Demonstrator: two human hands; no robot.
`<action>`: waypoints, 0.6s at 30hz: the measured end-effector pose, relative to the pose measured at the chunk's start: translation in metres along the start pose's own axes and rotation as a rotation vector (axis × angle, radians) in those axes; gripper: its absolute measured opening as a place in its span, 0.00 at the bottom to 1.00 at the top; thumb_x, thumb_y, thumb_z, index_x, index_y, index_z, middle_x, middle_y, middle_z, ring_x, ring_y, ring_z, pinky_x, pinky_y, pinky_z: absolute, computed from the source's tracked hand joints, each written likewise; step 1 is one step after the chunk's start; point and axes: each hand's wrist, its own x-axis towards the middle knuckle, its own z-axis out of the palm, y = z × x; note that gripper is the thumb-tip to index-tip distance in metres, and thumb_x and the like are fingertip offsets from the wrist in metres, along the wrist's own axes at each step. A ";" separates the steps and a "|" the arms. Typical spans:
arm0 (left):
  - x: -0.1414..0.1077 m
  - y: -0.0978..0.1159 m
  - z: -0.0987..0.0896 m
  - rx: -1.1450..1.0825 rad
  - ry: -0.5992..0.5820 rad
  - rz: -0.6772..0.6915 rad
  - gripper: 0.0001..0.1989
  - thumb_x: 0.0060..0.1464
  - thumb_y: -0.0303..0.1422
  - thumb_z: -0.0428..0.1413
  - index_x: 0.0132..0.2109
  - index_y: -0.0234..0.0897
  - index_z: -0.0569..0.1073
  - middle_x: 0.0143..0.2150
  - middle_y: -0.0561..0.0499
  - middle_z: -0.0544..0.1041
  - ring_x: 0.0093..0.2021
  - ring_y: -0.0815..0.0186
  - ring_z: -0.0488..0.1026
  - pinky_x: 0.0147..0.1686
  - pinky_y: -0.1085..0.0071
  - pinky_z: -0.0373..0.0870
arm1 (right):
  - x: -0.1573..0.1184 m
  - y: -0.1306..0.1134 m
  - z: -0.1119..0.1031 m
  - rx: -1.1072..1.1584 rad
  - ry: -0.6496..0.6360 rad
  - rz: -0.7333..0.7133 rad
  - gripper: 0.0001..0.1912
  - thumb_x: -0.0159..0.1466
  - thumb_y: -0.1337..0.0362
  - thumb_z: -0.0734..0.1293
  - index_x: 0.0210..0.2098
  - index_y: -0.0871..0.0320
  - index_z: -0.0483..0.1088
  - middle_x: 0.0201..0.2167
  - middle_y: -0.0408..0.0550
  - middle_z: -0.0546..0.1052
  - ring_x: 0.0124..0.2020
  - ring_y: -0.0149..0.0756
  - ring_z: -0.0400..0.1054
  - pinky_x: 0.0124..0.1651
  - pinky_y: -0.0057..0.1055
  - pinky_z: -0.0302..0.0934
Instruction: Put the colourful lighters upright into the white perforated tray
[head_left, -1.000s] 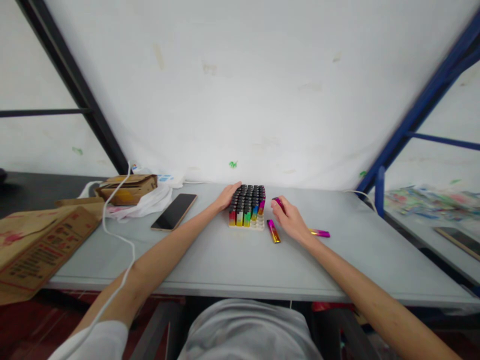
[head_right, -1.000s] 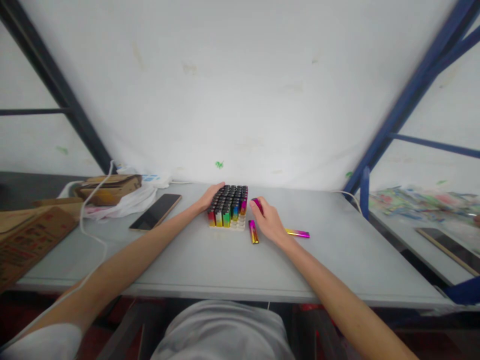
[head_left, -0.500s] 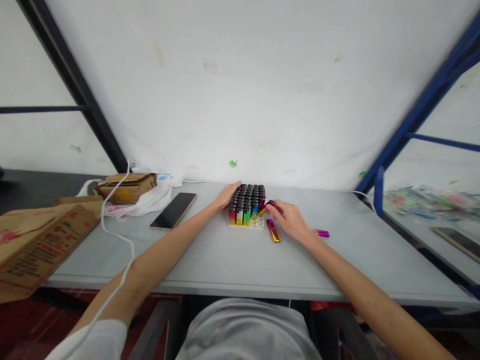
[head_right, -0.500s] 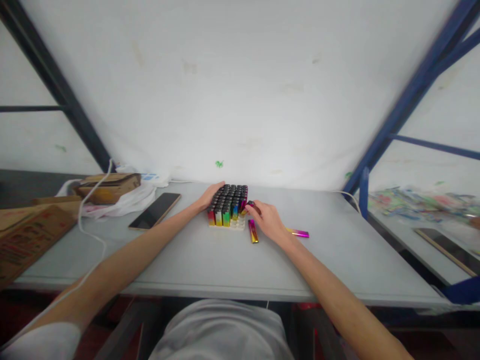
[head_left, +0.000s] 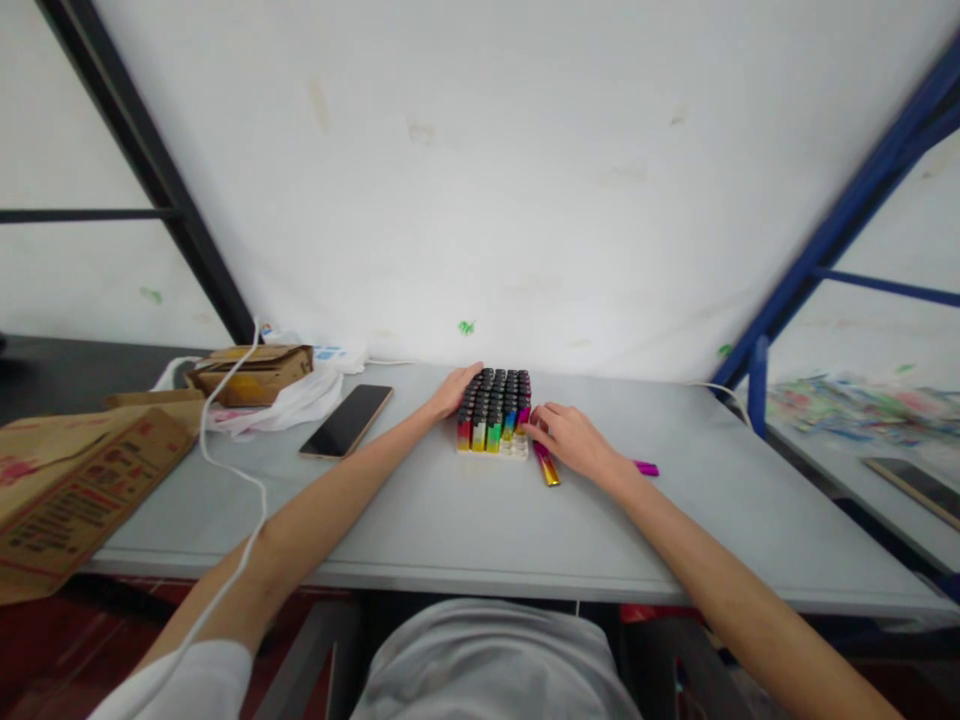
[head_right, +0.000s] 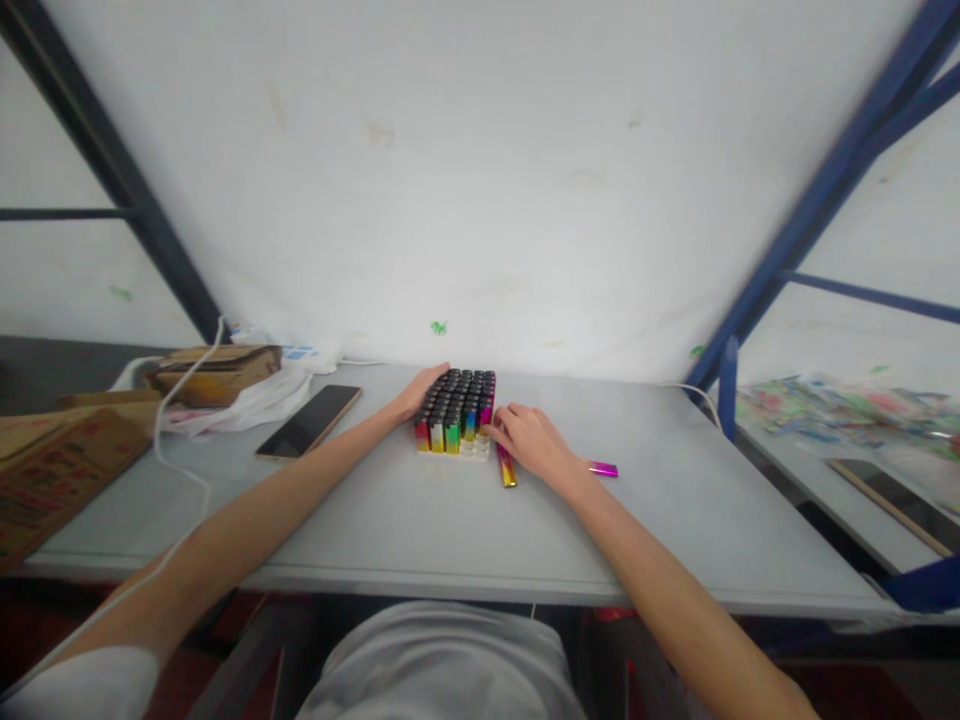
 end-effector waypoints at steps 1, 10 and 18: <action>0.000 0.000 0.000 -0.006 -0.002 0.006 0.30 0.59 0.57 0.45 0.32 0.35 0.75 0.33 0.47 0.80 0.41 0.56 0.73 0.50 0.61 0.67 | -0.002 0.006 -0.003 0.034 0.013 -0.001 0.19 0.75 0.53 0.57 0.42 0.59 0.73 0.37 0.52 0.78 0.38 0.40 0.73 0.44 0.32 0.60; -0.006 0.009 0.000 -0.043 -0.008 -0.008 0.30 0.57 0.58 0.46 0.30 0.35 0.74 0.30 0.48 0.79 0.39 0.56 0.73 0.49 0.62 0.67 | -0.035 0.074 -0.043 0.229 -0.086 0.134 0.18 0.70 0.51 0.63 0.40 0.58 0.77 0.36 0.51 0.81 0.35 0.40 0.73 0.42 0.33 0.62; -0.005 0.007 0.001 -0.035 0.023 -0.001 0.30 0.56 0.58 0.46 0.30 0.35 0.74 0.33 0.46 0.80 0.42 0.55 0.73 0.51 0.61 0.67 | -0.052 0.086 -0.052 0.449 -0.358 0.198 0.27 0.57 0.43 0.72 0.46 0.58 0.75 0.41 0.52 0.81 0.42 0.43 0.74 0.46 0.34 0.65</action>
